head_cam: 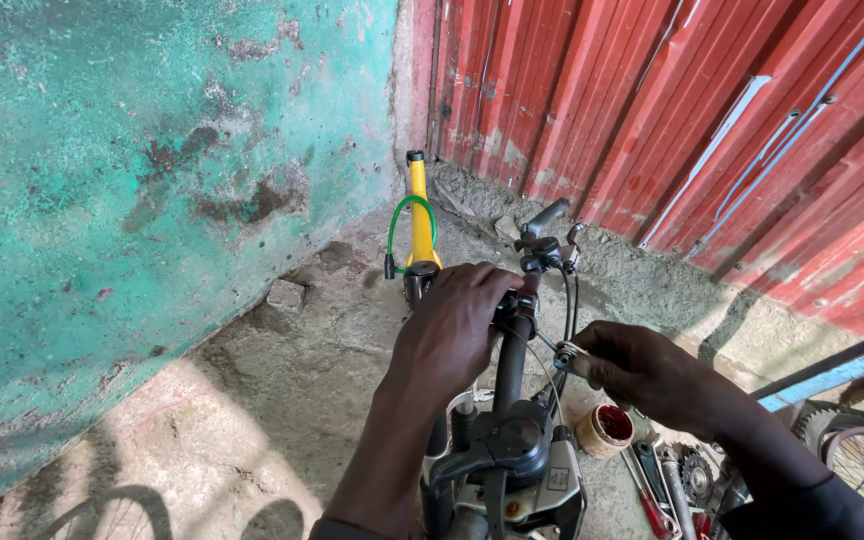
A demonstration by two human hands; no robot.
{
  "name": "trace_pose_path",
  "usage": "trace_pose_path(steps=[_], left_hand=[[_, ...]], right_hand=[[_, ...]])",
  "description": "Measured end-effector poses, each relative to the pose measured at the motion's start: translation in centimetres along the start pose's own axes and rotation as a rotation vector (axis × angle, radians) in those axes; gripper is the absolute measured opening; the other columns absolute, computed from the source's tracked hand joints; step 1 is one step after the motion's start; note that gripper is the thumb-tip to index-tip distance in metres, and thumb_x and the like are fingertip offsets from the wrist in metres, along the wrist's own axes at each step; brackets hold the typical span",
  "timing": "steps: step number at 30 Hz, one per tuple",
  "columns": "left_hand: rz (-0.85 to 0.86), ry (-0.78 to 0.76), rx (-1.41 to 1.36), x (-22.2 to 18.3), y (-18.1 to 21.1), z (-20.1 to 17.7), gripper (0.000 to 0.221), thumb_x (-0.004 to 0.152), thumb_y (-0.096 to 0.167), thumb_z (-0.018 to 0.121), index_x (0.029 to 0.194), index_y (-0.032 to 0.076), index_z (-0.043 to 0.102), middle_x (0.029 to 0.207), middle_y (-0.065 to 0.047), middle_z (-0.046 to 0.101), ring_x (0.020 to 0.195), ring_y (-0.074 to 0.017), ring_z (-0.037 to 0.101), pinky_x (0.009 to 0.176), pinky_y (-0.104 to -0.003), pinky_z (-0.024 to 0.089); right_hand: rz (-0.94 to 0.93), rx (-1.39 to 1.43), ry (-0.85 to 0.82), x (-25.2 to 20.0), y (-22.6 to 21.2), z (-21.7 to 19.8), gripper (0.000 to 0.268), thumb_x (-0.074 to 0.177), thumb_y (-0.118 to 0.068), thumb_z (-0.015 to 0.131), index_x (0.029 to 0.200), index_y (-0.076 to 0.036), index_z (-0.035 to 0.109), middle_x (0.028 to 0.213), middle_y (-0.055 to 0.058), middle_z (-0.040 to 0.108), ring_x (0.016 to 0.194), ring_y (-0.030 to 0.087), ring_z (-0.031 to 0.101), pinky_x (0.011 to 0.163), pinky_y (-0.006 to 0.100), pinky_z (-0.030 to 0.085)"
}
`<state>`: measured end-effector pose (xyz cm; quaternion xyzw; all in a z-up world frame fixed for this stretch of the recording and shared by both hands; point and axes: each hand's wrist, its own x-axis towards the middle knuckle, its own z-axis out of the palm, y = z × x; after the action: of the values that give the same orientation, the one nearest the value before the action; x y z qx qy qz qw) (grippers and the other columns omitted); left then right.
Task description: Adjusting and tightening the brake lever assembly on a bicycle handlebar using a wrench.
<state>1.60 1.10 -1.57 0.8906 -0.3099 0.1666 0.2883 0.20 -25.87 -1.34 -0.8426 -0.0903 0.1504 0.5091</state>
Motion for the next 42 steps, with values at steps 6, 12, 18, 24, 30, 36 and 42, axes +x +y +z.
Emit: trace_pose_path(steps=[6, 12, 18, 24, 30, 36, 42], left_hand=[[0.046, -0.050, 0.046, -0.6, 0.6, -1.1, 0.070, 0.075, 0.004, 0.081, 0.140, 0.017, 0.059, 0.107, -0.011, 0.068, 0.112, -0.0357, 0.066, 0.108, -0.050, 0.042], [0.086, 0.015, 0.035, -0.3, 0.8, -0.9, 0.067, 0.071, 0.009, 0.079, 0.135, 0.024, 0.065, 0.104, -0.010, 0.066, 0.106, -0.0351, 0.065, 0.105, -0.046, 0.043], [0.081, 0.003, 0.060, 0.4, 0.9, -0.4, 0.068, 0.067, 0.009, 0.077, 0.133, 0.024, 0.066, 0.103, -0.008, 0.065, 0.104, -0.0343, 0.064, 0.101, -0.046, 0.044], [0.084, -0.069, 0.145, 0.7, 0.9, 0.1, 0.072, 0.073, 0.013, 0.075, 0.142, 0.032, 0.061, 0.107, -0.007, 0.064, 0.107, -0.0336, 0.064, 0.103, -0.046, 0.042], [0.070, -0.096, 0.210, 1.4, 2.0, -0.4, 0.070, 0.087, 0.039, 0.072, 0.152, 0.034, 0.050, 0.107, -0.007, 0.064, 0.108, -0.0325, 0.064, 0.104, -0.046, 0.040], [0.047, -0.097, 0.155, 1.8, 1.6, 0.3, 0.069, 0.084, 0.037, 0.078, 0.149, 0.032, 0.054, 0.105, -0.007, 0.066, 0.107, -0.0324, 0.064, 0.100, -0.046, 0.040], [-0.012, -0.057, 0.145, 2.0, 3.3, -0.3, 0.057, 0.087, 0.026, 0.072, 0.143, 0.024, 0.062, 0.109, -0.004, 0.065, 0.105, -0.0281, 0.058, 0.095, -0.045, 0.041]], right_hand=[[-0.093, -0.276, -0.074, -1.1, -1.3, -0.4, 0.031, 0.087, -0.018, 0.080, 0.115, -0.010, 0.070, 0.064, 0.014, 0.072, 0.051, 0.022, 0.066, 0.054, 0.035, 0.057], [0.017, -0.017, -0.088, -2.6, -4.0, -0.1, 0.032, 0.097, -0.014, 0.061, 0.128, -0.005, 0.062, 0.071, 0.016, 0.071, 0.059, 0.024, 0.070, 0.054, 0.034, 0.056], [0.089, 0.203, 0.015, -1.9, -3.8, 0.0, 0.031, 0.101, -0.013, 0.052, 0.127, -0.002, 0.064, 0.079, 0.024, 0.070, 0.062, 0.032, 0.073, 0.037, 0.034, 0.051], [0.023, 0.488, -0.010, -1.4, -3.3, 0.3, 0.028, 0.103, -0.013, 0.047, 0.120, 0.005, 0.061, 0.070, 0.021, 0.060, 0.049, 0.027, 0.065, 0.027, 0.027, 0.043], [-0.009, 0.753, 0.092, -0.8, -3.5, 1.9, 0.026, 0.099, -0.015, 0.059, 0.114, 0.006, 0.059, 0.083, 0.022, 0.064, 0.052, 0.027, 0.067, 0.025, 0.023, 0.040], [0.007, 0.906, 0.161, -0.4, -2.9, 2.9, 0.028, 0.105, -0.020, 0.051, 0.116, 0.005, 0.056, 0.092, 0.021, 0.063, 0.057, 0.025, 0.068, 0.027, 0.020, 0.041], [0.080, 0.907, 0.176, 0.1, -2.1, 3.6, 0.020, 0.105, -0.025, 0.052, 0.103, -0.005, 0.055, 0.099, 0.016, 0.069, 0.057, 0.020, 0.054, 0.033, 0.024, 0.024]])
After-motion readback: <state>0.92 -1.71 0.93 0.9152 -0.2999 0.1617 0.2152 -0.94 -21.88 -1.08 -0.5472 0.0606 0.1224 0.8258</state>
